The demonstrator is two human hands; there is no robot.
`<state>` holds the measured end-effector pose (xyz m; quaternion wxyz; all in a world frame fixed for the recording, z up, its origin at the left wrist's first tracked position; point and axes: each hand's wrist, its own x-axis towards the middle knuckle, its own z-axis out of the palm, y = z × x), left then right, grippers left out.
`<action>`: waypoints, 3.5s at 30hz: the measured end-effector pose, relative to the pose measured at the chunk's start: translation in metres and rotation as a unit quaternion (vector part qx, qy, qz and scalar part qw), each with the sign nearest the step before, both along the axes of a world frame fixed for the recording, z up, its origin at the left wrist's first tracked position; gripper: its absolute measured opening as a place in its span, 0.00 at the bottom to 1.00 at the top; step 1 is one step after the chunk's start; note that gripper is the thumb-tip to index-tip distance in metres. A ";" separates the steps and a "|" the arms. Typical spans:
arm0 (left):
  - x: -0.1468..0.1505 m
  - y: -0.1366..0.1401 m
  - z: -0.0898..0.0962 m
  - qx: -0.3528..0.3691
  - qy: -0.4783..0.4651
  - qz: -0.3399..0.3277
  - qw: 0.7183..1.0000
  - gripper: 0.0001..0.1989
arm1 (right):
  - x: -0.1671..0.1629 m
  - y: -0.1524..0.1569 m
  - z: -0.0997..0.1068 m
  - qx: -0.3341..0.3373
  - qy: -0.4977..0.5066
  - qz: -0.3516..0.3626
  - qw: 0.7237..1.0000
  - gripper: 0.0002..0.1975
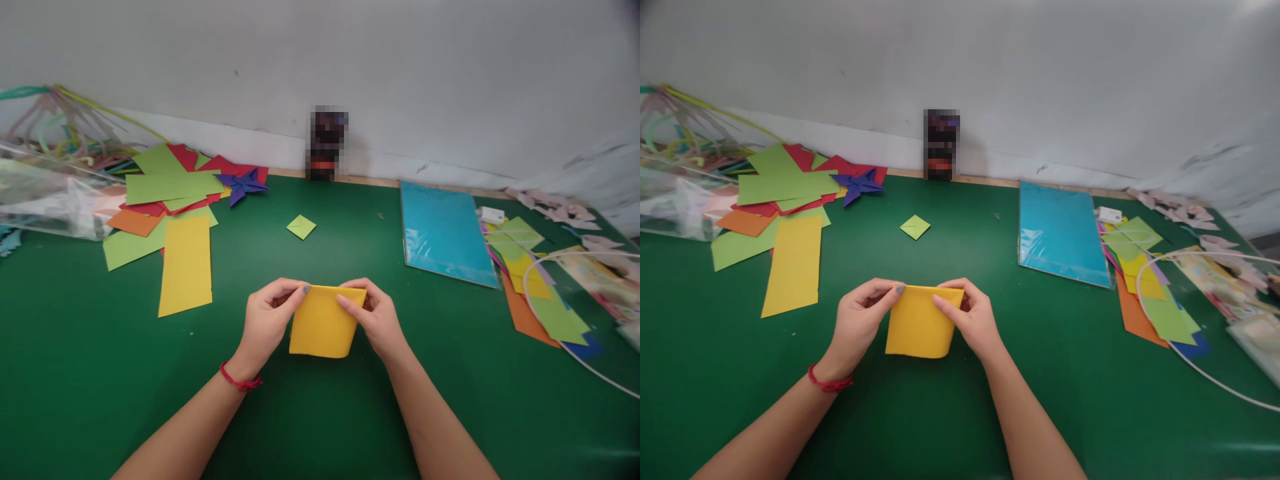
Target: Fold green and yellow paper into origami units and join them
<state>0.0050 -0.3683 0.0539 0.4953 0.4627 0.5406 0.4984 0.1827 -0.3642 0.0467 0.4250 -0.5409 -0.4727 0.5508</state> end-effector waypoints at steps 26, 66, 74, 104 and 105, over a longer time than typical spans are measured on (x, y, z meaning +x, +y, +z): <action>0.001 -0.003 -0.005 0.054 0.166 -0.184 0.967 0.07 | 0.008 0.003 0.002 0.061 -0.128 0.169 0.975 0.09; -0.018 0.008 -0.006 0.013 0.105 0.004 0.994 0.09 | 0.007 0.007 -0.007 -0.075 -0.005 0.079 0.994 0.17; -0.019 0.012 -0.008 -0.021 0.050 0.028 0.998 0.08 | 0.001 0.005 -0.021 -0.111 0.061 0.131 0.983 0.20; -0.020 0.019 -0.019 0.031 0.031 0.155 0.987 0.11 | -0.009 0.007 -0.033 -0.004 0.013 0.016 1.000 0.15; -0.020 0.019 -0.019 0.036 0.032 0.161 0.986 0.11 | -0.011 0.007 -0.033 -0.001 0.005 0.004 1.000 0.14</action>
